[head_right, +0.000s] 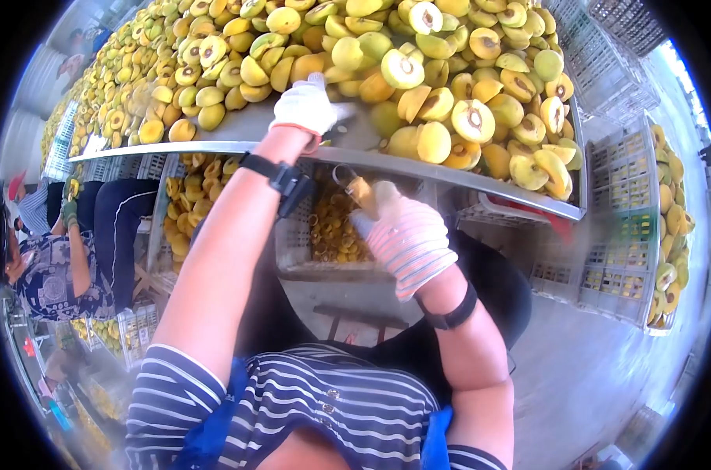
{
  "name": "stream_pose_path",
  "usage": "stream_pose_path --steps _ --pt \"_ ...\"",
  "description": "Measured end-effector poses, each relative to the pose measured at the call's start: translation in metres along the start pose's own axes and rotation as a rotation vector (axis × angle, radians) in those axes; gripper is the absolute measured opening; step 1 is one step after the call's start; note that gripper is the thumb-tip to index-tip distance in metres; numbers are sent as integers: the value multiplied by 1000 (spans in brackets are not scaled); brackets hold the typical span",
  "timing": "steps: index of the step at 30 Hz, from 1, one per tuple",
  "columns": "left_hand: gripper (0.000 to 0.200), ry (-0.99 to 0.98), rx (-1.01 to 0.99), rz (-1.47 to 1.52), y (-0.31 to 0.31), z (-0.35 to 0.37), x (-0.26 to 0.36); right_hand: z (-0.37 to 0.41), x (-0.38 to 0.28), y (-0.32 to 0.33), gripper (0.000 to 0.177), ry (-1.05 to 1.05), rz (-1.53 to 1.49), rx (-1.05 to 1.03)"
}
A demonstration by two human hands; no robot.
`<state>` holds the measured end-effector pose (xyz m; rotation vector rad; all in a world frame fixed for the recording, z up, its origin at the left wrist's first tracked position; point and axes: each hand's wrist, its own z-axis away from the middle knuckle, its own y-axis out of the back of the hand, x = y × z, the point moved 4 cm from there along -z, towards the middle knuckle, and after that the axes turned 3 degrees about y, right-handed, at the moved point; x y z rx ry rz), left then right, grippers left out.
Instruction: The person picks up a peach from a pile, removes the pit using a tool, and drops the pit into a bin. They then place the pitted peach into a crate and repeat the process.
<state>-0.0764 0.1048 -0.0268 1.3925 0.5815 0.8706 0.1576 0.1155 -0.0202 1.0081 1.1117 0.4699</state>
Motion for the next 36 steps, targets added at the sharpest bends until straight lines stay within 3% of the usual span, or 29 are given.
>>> stream_pose_path --steps 2,4,5,6,8,10,11,12,14,16,18,19,20,22,23,24,26,30,32,34,35,36 --pt "62 -28 132 -13 -9 -17 3 -5 -7 8 36 -93 -71 -46" --pt "67 -117 63 114 1 -25 -9 -8 -7 3 38 -70 -105 -2" --pt "63 -92 -71 230 17 -18 -16 -9 -8 3 39 -43 -138 43" --pt "54 -10 -280 484 18 -13 -30 -10 -9 3 39 -44 -143 42" --pt "46 -87 -470 1279 17 15 -57 -13 -13 4 41 -31 -288 218" --pt "44 -148 -475 1738 11 43 -69 -15 -18 -4 43 29 -254 267" --pt "50 -222 -559 1792 17 63 -67 -14 -27 -7 47 234 -54 222" --pt "53 -516 -343 1539 -2 57 -75 -15 -38 -9 62 442 155 181" --pt "56 -218 -505 2010 17 87 -55 -21 -51 -13 71 484 262 171" --pt "56 -239 -480 2011 22 100 -50 -23 -64 -19 80 514 367 156" --pt "57 -261 -449 2006 26 105 -47 -27 -73 -21 35 419 457 154" --pt "57 -156 -357 1964 25 104 -48 -29 -75 -20 32 440 359 165" --pt "58 -52 -269 1917 23 101 -51 -34 -75 -23 32 443 362 162" --pt "55 -51 -233 1931 17 94 -52 -41 -76 -34 72 531 360 125" --pt "55 -15 -190 1898 15 92 -53 -42 -72 -36 59 439 237 1" --pt "54 27 -149 1864 12 91 -55 -45 -69 -44 59 435 238 -9" --pt "53 11 -121 1874 3 86 -58 -53 -62 -53 25 362 -314 132" --pt "50 10 -96 1776 5 86 -61 -53 -71 -51 28 289 -355 17" --pt "48 13 -93 1720 9 90 -61 -52 -72 -56 25 -63 -917 -112" --pt "46 -216 26 1477 21 95 -58 -49 -70 -60 25 -7 -1090 -152" --pt "46 -215 24 1480 23 95 -60 -47 -72 -58 25 50 -1263 -193" --pt "47 -229 -188 1536 21 93 -59 -42 -71 -52 25 50 -1260 -192"
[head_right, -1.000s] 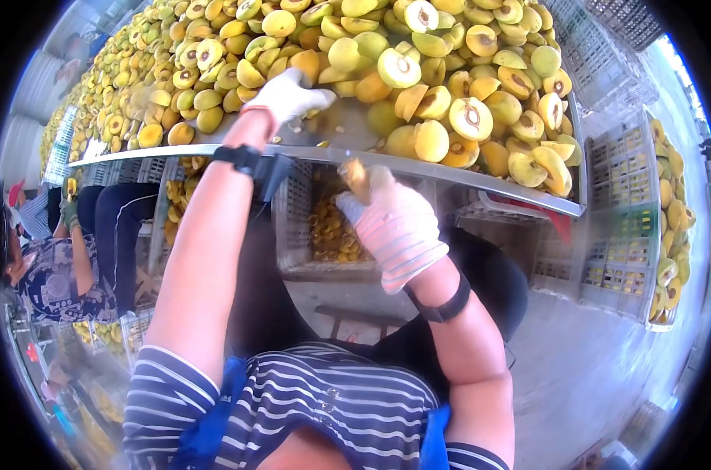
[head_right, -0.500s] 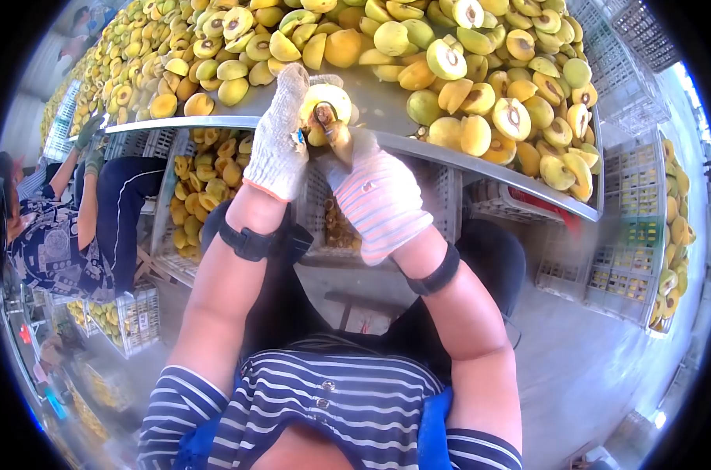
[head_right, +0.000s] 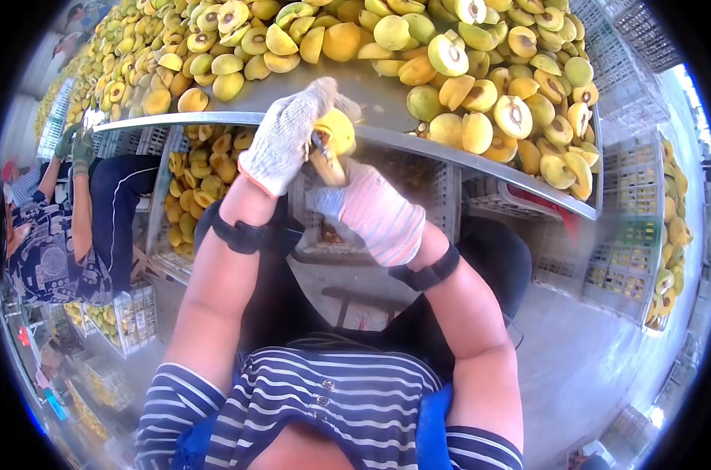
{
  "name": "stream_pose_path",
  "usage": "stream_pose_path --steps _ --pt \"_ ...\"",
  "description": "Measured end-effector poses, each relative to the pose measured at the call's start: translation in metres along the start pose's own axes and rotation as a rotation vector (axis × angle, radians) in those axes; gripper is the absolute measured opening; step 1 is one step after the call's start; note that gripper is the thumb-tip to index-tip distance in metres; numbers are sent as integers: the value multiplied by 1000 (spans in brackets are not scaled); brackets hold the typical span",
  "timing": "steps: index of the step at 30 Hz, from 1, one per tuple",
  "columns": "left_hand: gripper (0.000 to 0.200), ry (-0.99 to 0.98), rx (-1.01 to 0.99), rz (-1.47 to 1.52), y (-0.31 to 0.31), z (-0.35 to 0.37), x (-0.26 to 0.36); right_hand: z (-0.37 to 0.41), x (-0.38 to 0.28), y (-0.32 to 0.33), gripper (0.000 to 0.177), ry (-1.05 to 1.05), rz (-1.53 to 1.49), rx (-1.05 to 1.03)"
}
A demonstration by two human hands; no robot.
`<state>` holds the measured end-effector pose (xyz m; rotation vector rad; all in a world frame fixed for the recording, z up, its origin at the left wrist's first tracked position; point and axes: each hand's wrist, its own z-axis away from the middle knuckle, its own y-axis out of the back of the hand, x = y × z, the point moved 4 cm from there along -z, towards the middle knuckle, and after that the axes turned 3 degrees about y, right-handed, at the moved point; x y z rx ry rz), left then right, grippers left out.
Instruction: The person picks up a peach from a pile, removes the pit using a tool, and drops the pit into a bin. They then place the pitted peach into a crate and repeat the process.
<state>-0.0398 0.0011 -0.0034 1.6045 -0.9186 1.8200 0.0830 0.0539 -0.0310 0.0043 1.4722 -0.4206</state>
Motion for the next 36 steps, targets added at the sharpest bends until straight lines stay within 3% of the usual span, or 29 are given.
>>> stream_pose_path --steps 1,3,4,5,7,8,10,11,12,13,14,15,16,18,19,20,21,23,24,26,28,32,34,36 --pt "48 113 -144 79 -3 -1 -2 8 -14 -4 25 -134 -13 -45" --pt "50 144 -206 97 -4 3 1 20 -22 -7 22 -381 -171 -137" --pt "52 173 -272 102 -6 6 4 22 -23 -3 22 -381 -171 -139" --pt "57 190 -222 292 -15 15 13 25 -27 0 23 -354 -189 -190" --pt "60 227 -60 333 -6 15 9 34 -31 12 29 -367 -228 -234" --pt "61 218 -21 314 4 20 11 33 -28 24 26 -257 -126 -242" --pt "63 200 -29 340 26 33 21 26 -14 45 27 -8 776 -110" --pt "62 175 25 322 45 42 27 29 -12 46 27 -5 769 -121" --pt "59 117 52 284 72 54 28 31 -8 53 25 -129 1162 -113" --pt "54 96 283 -14 91 73 42 33 -7 60 24 -259 1554 -89" --pt "52 -119 127 -692 152 73 26 35 -7 62 24 -252 1548 -77" --pt "58 39 202 -927 162 81 31 38 -5 65 23 -308 1615 -88" --pt "71 250 362 -1450 170 83 37 38 -6 67 22 -364 1683 -97" --pt "77 235 337 -1473 137 61 62 38 -11 64 21 -392 1685 -77" --pt "75 330 226 -1281 113 42 72 39 -13 64 21 -416 1667 -136" --pt "72 134 277 -1299 90 23 74 38 -14 66 22 -437 1651 -193" --pt "72 97 238 -1239 71 -2 72 36 -7 73 22 -434 1614 -187" --pt "75 222 165 -1151 41 -53 60 34 -15 71 22 -421 1563 -123" --pt "74 65 165 -1345 52 -97 22 35 -17 72 23 -409 1507 -67" --pt "69 4 209 -1651 32 -126 6 35 -16 73 30 -202 1428 37" --pt "78 135 200 -1613 36 -150 3 34 -21 72 31 -204 1364 52" --pt "65 -21 214 -1470 66 -152 1 30 -32 65 31 -175 1289 82" --pt "58 94 219 -1370 72 -129 7 30 -35 60 31 14 1179 201" --pt "52 111 155 -1183 80 -98 11 27 -24 59 32 61 1185 267"
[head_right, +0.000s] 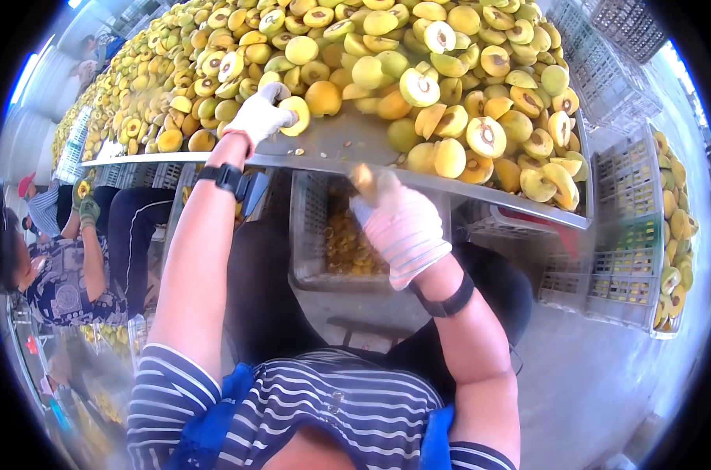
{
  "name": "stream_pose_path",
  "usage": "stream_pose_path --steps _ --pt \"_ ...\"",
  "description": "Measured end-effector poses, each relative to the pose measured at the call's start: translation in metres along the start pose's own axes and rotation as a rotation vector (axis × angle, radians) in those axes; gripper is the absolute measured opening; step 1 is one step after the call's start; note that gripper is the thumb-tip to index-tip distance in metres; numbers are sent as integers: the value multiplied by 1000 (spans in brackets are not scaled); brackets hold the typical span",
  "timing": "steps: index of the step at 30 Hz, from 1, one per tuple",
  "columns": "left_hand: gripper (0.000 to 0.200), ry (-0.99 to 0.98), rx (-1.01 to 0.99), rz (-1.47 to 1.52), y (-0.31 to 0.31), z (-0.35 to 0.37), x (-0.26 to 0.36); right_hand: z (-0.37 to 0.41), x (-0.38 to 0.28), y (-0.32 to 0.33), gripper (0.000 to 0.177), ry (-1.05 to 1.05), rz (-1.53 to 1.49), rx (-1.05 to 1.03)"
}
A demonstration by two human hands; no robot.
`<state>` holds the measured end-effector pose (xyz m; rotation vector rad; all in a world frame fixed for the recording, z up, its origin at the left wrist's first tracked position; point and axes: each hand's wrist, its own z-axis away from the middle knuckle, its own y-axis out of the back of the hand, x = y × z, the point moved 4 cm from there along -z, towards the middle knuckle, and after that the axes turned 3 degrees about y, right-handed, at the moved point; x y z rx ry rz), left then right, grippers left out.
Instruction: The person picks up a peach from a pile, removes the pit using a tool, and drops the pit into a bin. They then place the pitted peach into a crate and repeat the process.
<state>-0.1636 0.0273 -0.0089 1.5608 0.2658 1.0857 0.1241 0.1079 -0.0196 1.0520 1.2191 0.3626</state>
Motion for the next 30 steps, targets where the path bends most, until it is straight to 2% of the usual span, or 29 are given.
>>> stream_pose_path --steps 2,3,4,6,7,8,10,11,14,15,18,23,25,26,28,30 --pt "49 157 -203 545 11 46 15 -2 -9 5 32 35 -200 136" --pt "47 86 -193 615 15 64 25 1 -16 3 32 308 -65 184" --pt "45 8 -183 686 14 78 35 -2 -23 2 32 305 -62 176" --pt "36 -65 -207 1056 -2 100 45 -8 -33 -9 26 14 -620 61" --pt "33 -61 -201 1272 -15 109 49 -11 -37 -19 28 4 -830 -9" --pt "31 -57 -190 1488 -28 118 53 -13 -38 -23 28 2 -825 -17" --pt "33 -166 -15 1514 -34 129 57 -16 -41 -31 31 11 -838 -10" --pt "33 -189 -107 1658 -41 122 54 -16 -43 -32 31 8 -835 -21" --pt "34 -114 -102 1559 -38 111 41 -15 -42 -18 42 87 4 -13" --pt "32 37 -349 2016 -41 109 42 -12 -45 -15 45 220 89 120" --pt "32 91 -291 1971 -42 106 43 -15 -49 -14 42 300 149 160" --pt "28 170 -153 1786 -40 106 41 -17 -45 -25 35 217 283 127" --pt "30 165 -102 1561 -33 110 38 -16 -45 -30 32 218 341 68" --pt "30 165 -102 1562 -30 111 39 -17 -46 -30 32 219 343 68" --pt "37 -26 -79 1113 -21 115 43 -17 -42 -39 34 67 168 -159" --pt "39 -22 -157 1036 -19 115 44 -12 -35 -44 27 102 79 -140"
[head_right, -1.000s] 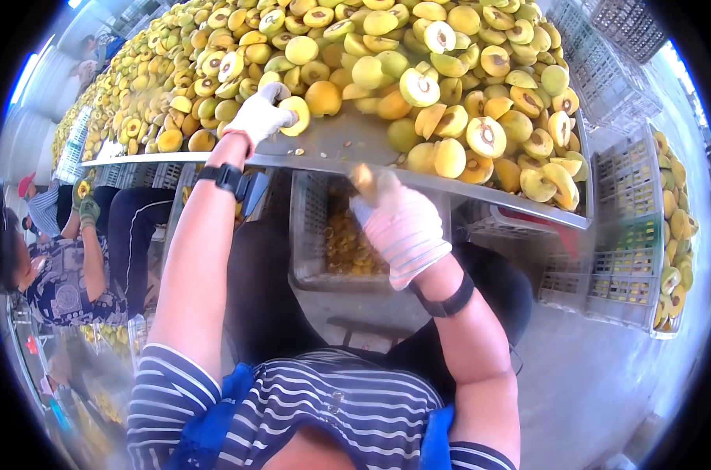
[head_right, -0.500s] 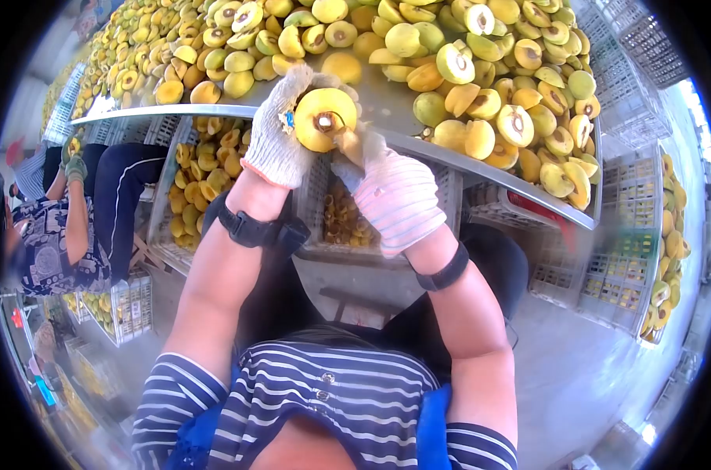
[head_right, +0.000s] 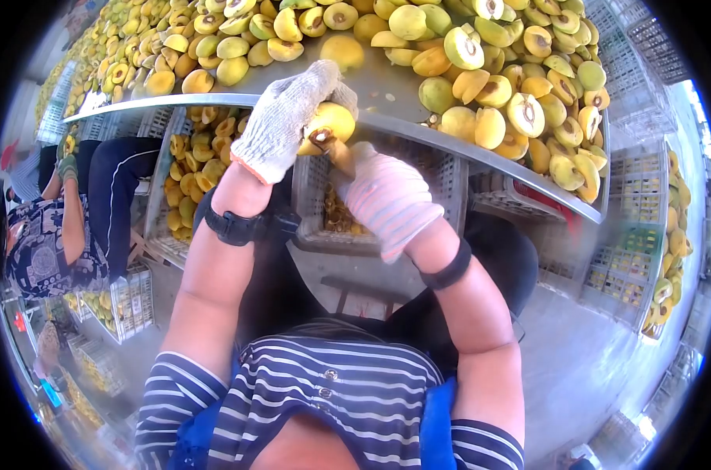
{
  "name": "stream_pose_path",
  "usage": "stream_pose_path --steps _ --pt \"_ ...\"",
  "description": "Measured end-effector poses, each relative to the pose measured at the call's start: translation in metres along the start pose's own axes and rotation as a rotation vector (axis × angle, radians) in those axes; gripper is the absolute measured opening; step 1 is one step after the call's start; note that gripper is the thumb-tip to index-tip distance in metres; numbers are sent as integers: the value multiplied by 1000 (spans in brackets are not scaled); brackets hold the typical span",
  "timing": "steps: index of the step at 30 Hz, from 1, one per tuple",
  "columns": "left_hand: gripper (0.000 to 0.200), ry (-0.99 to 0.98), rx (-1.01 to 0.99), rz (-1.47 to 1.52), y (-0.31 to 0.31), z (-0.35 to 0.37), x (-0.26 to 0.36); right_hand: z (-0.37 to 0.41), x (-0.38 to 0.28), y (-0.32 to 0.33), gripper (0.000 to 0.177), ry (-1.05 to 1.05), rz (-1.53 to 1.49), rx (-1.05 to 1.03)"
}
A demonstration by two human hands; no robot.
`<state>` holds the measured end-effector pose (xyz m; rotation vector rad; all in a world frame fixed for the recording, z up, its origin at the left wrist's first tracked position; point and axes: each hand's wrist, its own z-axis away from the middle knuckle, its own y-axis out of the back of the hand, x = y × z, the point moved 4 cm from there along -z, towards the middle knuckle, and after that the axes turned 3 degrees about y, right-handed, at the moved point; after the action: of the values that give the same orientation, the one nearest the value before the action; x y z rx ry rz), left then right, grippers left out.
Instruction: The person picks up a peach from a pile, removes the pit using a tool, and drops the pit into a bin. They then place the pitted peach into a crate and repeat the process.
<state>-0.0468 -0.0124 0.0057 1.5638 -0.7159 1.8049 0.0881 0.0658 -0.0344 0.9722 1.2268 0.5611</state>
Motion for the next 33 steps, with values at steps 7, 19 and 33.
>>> stream_pose_path --steps 7,19,33 --pt "26 -228 57 304 -21 12 -15 10 3 5 25 -362 -1010 -267" --pt "34 95 -320 399 -29 0 -14 33 4 22 48 -215 -1349 -614" --pt "68 14 314 -1254 51 -21 46 61 72 -14 17 -74 370 -348"
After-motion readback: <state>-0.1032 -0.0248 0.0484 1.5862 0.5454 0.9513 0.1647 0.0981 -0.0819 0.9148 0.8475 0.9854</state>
